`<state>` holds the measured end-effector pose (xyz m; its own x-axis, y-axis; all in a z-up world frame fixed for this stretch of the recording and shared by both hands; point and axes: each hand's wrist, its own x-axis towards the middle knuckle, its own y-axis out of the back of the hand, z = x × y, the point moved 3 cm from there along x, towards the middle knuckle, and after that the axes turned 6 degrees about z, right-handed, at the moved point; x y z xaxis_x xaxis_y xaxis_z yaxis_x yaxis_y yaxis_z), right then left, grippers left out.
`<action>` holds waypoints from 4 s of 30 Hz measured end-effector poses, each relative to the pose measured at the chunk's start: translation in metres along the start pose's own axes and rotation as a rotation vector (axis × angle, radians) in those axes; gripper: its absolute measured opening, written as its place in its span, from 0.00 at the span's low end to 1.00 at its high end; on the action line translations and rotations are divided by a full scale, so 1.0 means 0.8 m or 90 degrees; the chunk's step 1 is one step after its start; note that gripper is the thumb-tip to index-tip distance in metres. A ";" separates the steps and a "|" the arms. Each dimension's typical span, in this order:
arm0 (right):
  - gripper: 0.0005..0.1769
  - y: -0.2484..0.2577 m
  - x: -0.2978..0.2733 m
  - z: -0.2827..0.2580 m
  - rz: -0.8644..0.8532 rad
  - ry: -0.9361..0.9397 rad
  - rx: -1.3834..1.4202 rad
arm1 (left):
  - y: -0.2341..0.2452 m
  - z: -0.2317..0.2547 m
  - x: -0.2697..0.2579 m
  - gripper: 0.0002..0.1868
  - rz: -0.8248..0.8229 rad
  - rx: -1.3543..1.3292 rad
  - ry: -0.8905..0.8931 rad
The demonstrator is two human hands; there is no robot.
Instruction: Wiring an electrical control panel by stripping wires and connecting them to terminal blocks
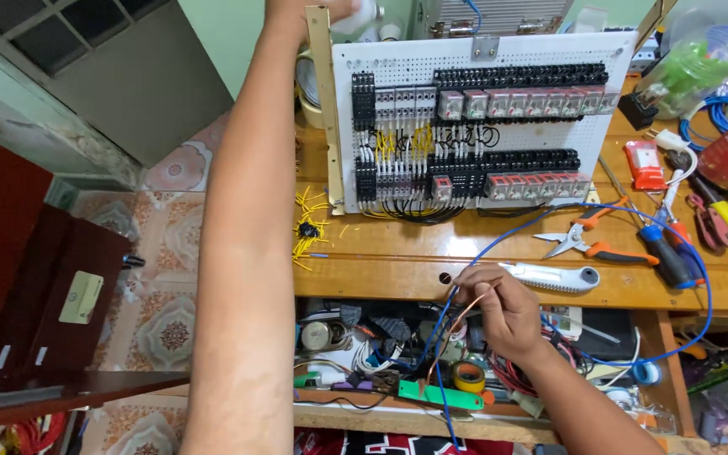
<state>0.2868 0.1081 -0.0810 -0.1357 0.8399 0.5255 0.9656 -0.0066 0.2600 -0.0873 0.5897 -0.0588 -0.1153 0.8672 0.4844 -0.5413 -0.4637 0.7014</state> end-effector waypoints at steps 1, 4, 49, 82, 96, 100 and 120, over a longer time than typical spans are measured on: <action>0.16 0.002 -0.001 0.002 -0.002 0.000 -0.002 | 0.008 0.010 -0.009 0.33 0.001 -0.002 0.002; 0.15 0.006 -0.003 0.005 -0.015 0.005 0.004 | 0.022 0.033 -0.028 0.41 -0.070 -0.011 -0.060; 0.14 -0.008 0.008 0.006 0.030 0.039 -0.015 | 0.247 0.054 -0.511 0.54 -0.240 0.072 -0.082; 0.12 0.001 0.005 0.000 0.036 0.068 -0.055 | 0.192 0.104 -0.403 0.50 -0.350 0.087 -0.120; 0.12 -0.004 0.004 -0.006 0.034 0.077 -0.063 | 0.197 0.085 -0.441 0.44 -0.363 0.146 -0.226; 0.12 -0.004 0.001 0.000 0.031 0.071 -0.060 | 0.199 0.084 -0.458 0.45 -0.342 0.163 -0.264; 0.13 -0.006 0.004 -0.003 0.029 0.076 -0.074 | 0.175 0.138 -0.514 0.48 -0.314 0.313 -0.366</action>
<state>0.2810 0.1094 -0.0790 -0.1243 0.7664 0.6302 0.9404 -0.1117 0.3213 -0.0235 0.1479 -0.1019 0.5413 0.8249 0.1630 0.0131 -0.2021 0.9793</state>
